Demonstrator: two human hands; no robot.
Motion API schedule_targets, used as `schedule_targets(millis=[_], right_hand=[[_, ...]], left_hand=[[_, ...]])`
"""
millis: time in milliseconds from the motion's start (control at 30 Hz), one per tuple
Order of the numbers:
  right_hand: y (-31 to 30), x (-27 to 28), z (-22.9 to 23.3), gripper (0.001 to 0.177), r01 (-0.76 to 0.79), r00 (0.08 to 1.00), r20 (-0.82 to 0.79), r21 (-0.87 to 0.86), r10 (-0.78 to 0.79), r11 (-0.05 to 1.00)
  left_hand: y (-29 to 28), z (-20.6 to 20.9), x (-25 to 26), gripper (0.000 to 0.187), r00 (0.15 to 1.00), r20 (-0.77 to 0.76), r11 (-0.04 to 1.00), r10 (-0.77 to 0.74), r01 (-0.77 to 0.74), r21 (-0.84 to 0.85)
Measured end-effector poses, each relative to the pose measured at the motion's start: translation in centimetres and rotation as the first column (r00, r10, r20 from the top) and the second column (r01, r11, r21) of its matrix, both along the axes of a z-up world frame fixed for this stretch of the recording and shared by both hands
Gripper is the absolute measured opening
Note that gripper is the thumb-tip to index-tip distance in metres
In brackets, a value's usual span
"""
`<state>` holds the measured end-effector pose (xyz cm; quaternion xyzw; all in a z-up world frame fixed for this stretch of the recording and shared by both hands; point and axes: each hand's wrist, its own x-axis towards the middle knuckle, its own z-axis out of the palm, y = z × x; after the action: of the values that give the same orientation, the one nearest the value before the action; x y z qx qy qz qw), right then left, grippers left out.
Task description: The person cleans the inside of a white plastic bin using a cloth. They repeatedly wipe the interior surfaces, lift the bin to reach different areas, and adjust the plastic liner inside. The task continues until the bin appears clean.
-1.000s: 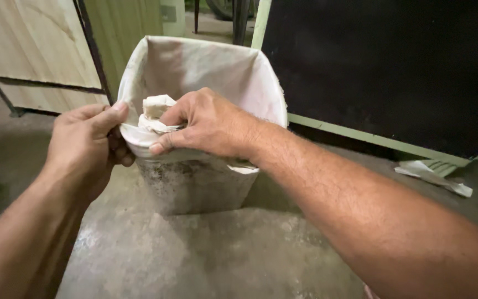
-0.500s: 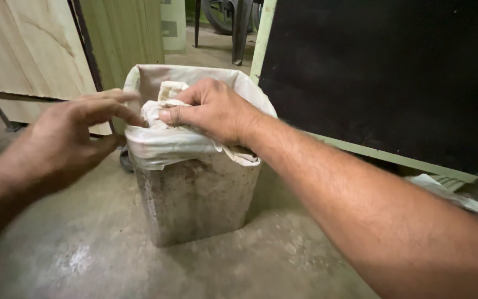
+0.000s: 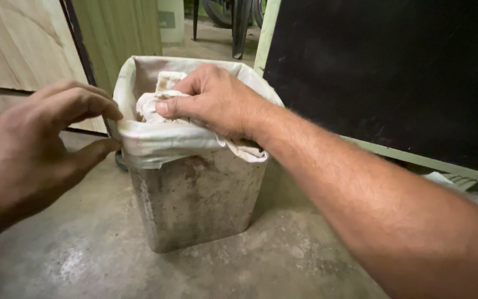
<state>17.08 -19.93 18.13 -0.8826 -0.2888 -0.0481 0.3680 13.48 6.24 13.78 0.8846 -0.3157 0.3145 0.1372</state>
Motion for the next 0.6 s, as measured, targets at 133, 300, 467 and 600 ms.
schedule_targets(millis=[133, 300, 467, 600], right_hand=[[0.2, -0.1, 0.0, 0.026, -0.017, 0.999, 0.030, -0.024, 0.017, 1.000], [0.0, 0.1, -0.2, 0.028, -0.004, 0.999, 0.054, -0.050, 0.006, 0.999], [0.1, 0.2, -0.2, 0.028, 0.000, 0.999, 0.042, -0.059, 0.002, 0.998], [0.2, -0.3, -0.1, 0.029, 0.013, 0.998, 0.058, -0.078, -0.008, 0.997]], left_hand=[[-0.1, -0.9, -1.1, 0.032, 0.999, 0.024, 0.993, -0.043, 0.045, -0.112], [-0.7, -1.2, -2.1, 0.020, 0.995, 0.098, 0.994, 0.000, 0.011, -0.110], [-1.3, -0.5, -2.0, 0.017, 0.989, 0.145, 0.993, -0.036, 0.052, -0.106], [-1.1, -0.3, -1.4, 0.025, 0.994, 0.107, 1.000, 0.001, 0.001, -0.026]])
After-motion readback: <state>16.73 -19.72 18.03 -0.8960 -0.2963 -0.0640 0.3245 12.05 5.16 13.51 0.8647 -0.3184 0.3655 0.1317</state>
